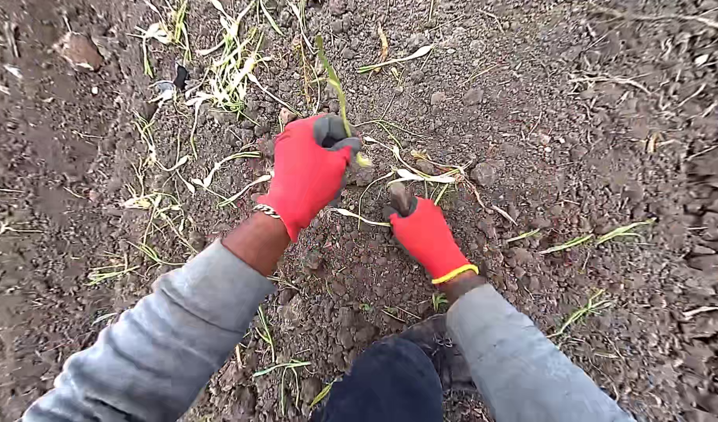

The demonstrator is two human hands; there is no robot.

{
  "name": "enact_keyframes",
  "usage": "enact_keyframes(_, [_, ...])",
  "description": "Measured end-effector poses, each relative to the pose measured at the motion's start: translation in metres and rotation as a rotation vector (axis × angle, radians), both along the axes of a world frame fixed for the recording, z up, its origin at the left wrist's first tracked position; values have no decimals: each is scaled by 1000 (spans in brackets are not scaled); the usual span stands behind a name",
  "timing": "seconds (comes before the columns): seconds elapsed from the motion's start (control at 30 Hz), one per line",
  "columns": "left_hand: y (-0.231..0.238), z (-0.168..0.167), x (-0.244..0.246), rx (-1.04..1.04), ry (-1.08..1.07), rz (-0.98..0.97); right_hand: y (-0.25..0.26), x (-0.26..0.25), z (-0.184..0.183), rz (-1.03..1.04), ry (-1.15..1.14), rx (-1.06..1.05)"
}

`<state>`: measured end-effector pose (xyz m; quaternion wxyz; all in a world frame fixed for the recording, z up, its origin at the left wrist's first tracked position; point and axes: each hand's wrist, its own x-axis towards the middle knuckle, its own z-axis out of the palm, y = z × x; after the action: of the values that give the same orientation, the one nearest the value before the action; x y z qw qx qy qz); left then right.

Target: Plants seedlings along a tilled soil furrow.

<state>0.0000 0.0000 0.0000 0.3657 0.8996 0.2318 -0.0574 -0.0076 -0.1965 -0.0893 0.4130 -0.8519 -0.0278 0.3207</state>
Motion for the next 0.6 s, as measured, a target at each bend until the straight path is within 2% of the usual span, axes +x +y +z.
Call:
enact_keyframes(0.03, [-19,-16,3,3,34,-74,-10,-19,-14,27,28,-29])
enact_keyframes(0.07, [-39,-41,1,8,123,-166,-24,-26,-12,13,33,-32])
enact_keyframes(0.13, [-68,-94,-24,-19,370,-311,-55,-26,22,-109,3,5])
enact_keyframes(0.17, [-71,-109,-41,-38,407,-333,-71,-27,37,-187,-29,54])
enact_keyframes(0.23, [-59,-101,-64,-35,246,-319,-96,-37,48,-247,-96,78])
enact_keyframes(0.3, [-31,-74,-72,115,4,-313,-103,-45,24,-171,-92,17])
enact_keyframes(0.37, [-7,-68,-70,266,0,-330,-92,-38,6,-82,-26,-69])
enact_keyframes(0.47, [5,-101,-59,309,283,-387,-72,-9,49,-19,-34,-115])
enact_keyframes(0.5, [2,-111,-59,306,339,-402,-74,-1,74,-57,-61,-40])
enact_keyframes(0.57, [2,-119,-50,309,352,-421,-94,15,116,-150,-103,268])
enact_keyframes(0.6, [6,-116,-49,308,334,-420,-113,21,128,-114,-120,398])
